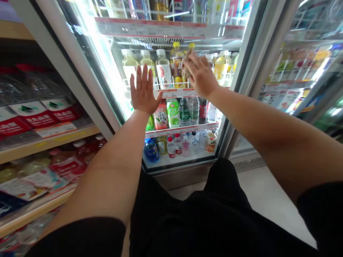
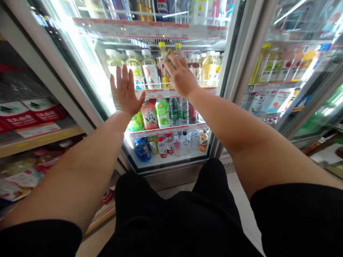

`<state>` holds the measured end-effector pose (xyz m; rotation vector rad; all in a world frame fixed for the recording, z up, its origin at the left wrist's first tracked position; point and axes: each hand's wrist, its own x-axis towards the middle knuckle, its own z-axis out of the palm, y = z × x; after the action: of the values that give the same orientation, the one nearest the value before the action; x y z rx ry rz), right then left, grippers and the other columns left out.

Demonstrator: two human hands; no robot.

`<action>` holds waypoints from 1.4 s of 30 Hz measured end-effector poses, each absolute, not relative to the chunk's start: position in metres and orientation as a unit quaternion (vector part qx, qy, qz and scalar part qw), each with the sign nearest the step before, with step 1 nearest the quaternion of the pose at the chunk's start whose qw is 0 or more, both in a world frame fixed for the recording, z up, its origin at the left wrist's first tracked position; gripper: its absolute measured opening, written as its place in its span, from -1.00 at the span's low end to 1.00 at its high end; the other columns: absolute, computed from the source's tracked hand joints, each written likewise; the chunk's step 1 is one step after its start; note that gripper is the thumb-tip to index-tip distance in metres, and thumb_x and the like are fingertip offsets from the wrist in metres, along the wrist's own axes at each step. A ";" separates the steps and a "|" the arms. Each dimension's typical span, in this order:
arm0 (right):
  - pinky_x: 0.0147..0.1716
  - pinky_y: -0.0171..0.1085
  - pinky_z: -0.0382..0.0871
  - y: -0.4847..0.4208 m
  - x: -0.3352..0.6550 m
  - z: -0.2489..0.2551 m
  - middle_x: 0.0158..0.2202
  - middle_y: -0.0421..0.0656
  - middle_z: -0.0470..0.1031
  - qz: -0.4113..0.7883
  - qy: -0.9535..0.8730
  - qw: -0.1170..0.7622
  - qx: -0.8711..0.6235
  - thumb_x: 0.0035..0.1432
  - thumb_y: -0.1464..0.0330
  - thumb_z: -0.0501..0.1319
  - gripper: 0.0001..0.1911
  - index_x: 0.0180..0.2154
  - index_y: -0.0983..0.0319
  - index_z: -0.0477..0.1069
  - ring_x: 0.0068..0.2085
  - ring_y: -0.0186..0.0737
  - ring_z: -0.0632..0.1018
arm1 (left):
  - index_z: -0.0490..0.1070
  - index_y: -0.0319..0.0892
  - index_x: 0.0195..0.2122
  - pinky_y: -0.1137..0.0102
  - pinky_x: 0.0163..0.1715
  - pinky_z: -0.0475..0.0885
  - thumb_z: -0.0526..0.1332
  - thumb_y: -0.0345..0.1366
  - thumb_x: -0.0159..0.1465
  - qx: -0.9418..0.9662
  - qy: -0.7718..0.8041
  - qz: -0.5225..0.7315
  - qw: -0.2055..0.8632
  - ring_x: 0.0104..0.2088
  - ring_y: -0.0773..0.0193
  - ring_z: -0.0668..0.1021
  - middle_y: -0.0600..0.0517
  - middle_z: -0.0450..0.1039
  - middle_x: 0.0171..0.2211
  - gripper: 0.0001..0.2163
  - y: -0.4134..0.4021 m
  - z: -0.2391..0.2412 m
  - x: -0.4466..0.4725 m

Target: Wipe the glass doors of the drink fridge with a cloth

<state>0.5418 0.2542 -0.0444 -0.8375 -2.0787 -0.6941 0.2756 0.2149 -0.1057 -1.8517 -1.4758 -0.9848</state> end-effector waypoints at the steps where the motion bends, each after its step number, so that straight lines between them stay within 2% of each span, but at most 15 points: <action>1: 0.44 0.24 0.23 0.253 0.543 -0.051 0.45 -0.13 0.26 -0.273 -0.835 0.361 -0.313 0.35 0.45 0.04 -0.41 0.37 0.13 0.30 0.38 0.14 0.31 | -0.21 -0.29 0.56 0.21 0.50 -0.64 -0.05 0.26 0.37 -0.693 -0.555 -0.365 0.280 0.49 0.31 -0.54 0.14 -0.44 0.56 -0.08 0.215 -0.106 0.275; 4: 0.42 0.16 0.27 0.255 0.549 -0.053 0.39 -0.13 0.33 -0.283 -0.854 0.331 -0.284 0.36 0.44 0.03 -0.46 0.31 0.14 0.35 0.35 0.05 0.33 | -0.20 -0.24 0.57 0.20 0.52 -0.63 -0.05 0.27 0.37 -0.690 -0.560 -0.364 0.277 0.51 0.28 -0.49 0.14 -0.44 0.57 -0.09 0.215 -0.105 0.275; 7: 0.39 0.04 0.29 0.263 0.560 -0.038 0.31 -0.16 0.42 -0.278 -0.799 0.410 -0.341 0.36 0.38 0.03 -0.53 0.23 0.04 0.41 0.28 -0.01 0.36 | -0.20 -0.26 0.57 0.21 0.52 -0.60 -0.12 0.32 0.37 -0.683 -0.568 -0.354 0.293 0.52 0.25 -0.45 0.11 -0.41 0.57 -0.07 0.214 -0.105 0.276; 10: 0.36 0.10 0.28 0.270 0.571 -0.041 0.29 -0.16 0.43 -0.258 -0.773 0.455 -0.358 0.36 0.29 0.02 -0.54 0.23 0.00 0.40 0.25 0.04 0.35 | -0.24 -0.37 0.55 0.18 0.51 -0.61 -0.16 0.34 0.37 -0.679 -0.577 -0.336 0.305 0.54 0.18 -0.41 0.01 -0.42 0.57 -0.03 0.212 -0.104 0.278; 13: 0.33 0.15 0.28 0.270 0.579 -0.059 0.31 -0.12 0.40 -0.244 -0.834 0.397 -0.297 0.39 0.26 -0.04 -0.51 0.25 0.06 0.40 0.26 0.06 0.33 | -0.26 -0.40 0.55 0.14 0.51 -0.59 -0.16 0.30 0.39 -0.679 -0.581 -0.329 0.306 0.54 0.16 -0.39 -0.03 -0.43 0.58 -0.05 0.209 -0.104 0.279; 16: 0.28 0.14 0.31 0.272 0.591 -0.060 0.26 -0.10 0.43 -0.240 -0.848 0.372 -0.291 0.37 0.32 0.01 -0.55 0.21 0.05 0.41 0.22 0.04 0.35 | -0.23 -0.34 0.56 0.13 0.53 -0.56 -0.11 0.26 0.40 -0.682 -0.577 -0.334 0.300 0.55 0.16 -0.38 0.00 -0.41 0.58 -0.09 0.207 -0.104 0.280; 20: 0.29 0.09 0.28 0.281 0.609 -0.041 0.18 -0.04 0.45 -0.256 -0.773 0.454 -0.362 0.24 0.46 0.14 -0.58 0.11 0.08 0.42 0.16 0.00 0.35 | -0.22 -0.33 0.56 0.15 0.53 -0.59 -0.09 0.24 0.40 -0.683 -0.571 -0.347 0.295 0.55 0.16 -0.38 0.02 -0.42 0.58 -0.10 0.208 -0.105 0.279; 22: 0.29 0.10 0.28 0.283 0.614 -0.042 0.18 0.03 0.43 -0.259 -0.758 0.462 -0.381 0.18 0.52 0.16 -0.55 0.11 0.18 0.40 0.16 0.01 0.35 | -0.25 -0.35 0.55 0.20 0.50 -0.63 -0.13 0.25 0.41 -0.683 -0.567 -0.340 0.309 0.53 0.21 -0.44 0.01 -0.45 0.58 -0.10 0.210 -0.106 0.277; 24: 0.29 0.11 0.30 0.282 0.615 -0.052 0.19 0.03 0.42 -0.263 -0.773 0.441 -0.373 0.16 0.52 0.17 -0.54 0.11 0.19 0.39 0.18 0.05 0.37 | -0.25 -0.36 0.55 0.28 0.47 -0.66 -0.18 0.26 0.41 -0.682 -0.560 -0.341 0.325 0.50 0.32 -0.52 0.02 -0.44 0.57 -0.10 0.212 -0.107 0.276; 27: 0.26 0.11 0.35 0.279 0.619 -0.064 0.18 -0.05 0.44 -0.270 -0.809 0.397 -0.339 0.21 0.47 0.16 -0.59 0.08 0.06 0.41 0.20 0.08 0.40 | -0.22 -0.34 0.55 0.36 0.45 -0.70 -0.21 0.27 0.40 -0.679 -0.558 -0.345 0.330 0.45 0.43 -0.59 0.08 -0.41 0.57 -0.10 0.216 -0.108 0.274; 29: 0.25 0.14 0.38 0.280 0.626 -0.060 0.15 -0.08 0.46 -0.275 -0.808 0.396 -0.338 0.23 0.41 0.15 -0.62 0.05 -0.01 0.43 0.19 0.11 0.42 | -0.21 -0.32 0.55 0.35 0.46 -0.71 -0.16 0.27 0.39 -0.679 -0.561 -0.345 0.324 0.47 0.40 -0.57 0.10 -0.42 0.57 -0.09 0.218 -0.108 0.274; 31: 0.24 0.15 0.40 0.284 0.635 -0.053 0.12 -0.09 0.47 -0.274 -0.778 0.433 -0.363 0.23 0.35 0.18 -0.64 0.04 -0.06 0.45 0.18 0.15 0.44 | -0.23 -0.36 0.55 0.29 0.47 -0.70 -0.08 0.24 0.38 -0.679 -0.565 -0.349 0.314 0.51 0.31 -0.50 0.06 -0.42 0.58 -0.08 0.219 -0.108 0.274; 35: 0.25 0.17 0.35 0.293 0.646 -0.054 0.13 0.02 0.47 -0.257 -0.737 0.492 -0.385 0.22 0.27 0.20 -0.61 0.09 0.06 0.46 0.15 0.18 0.42 | -0.26 -0.39 0.54 0.20 0.48 -0.67 -0.03 0.20 0.38 -0.687 -0.565 -0.353 0.291 0.54 0.19 -0.43 0.01 -0.45 0.58 -0.07 0.218 -0.107 0.275; 39: 0.19 0.14 0.32 0.304 0.659 -0.060 0.07 -0.05 0.52 -0.233 -0.766 0.495 -0.337 0.23 0.16 0.22 -0.67 0.02 -0.02 0.48 0.10 0.11 0.37 | -0.23 -0.38 0.54 0.26 0.46 -0.69 -0.14 0.28 0.37 -0.687 -0.552 -0.364 0.300 0.51 0.26 -0.51 0.04 -0.42 0.58 -0.06 0.219 -0.108 0.274; 42: 0.13 0.16 0.29 0.313 0.676 -0.048 0.05 -0.02 0.50 -0.205 -0.740 0.526 -0.366 0.15 0.12 0.30 -0.68 -0.05 -0.01 0.50 0.07 0.14 0.36 | -0.25 -0.41 0.53 0.24 0.47 -0.68 -0.14 0.32 0.36 -0.682 -0.563 -0.352 0.308 0.52 0.27 -0.48 0.03 -0.40 0.58 -0.02 0.223 -0.109 0.272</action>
<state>0.6761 0.3134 -0.0477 -0.8753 -1.7699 -0.4899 0.2721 0.2228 -0.1089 -1.8021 -1.4873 -0.9308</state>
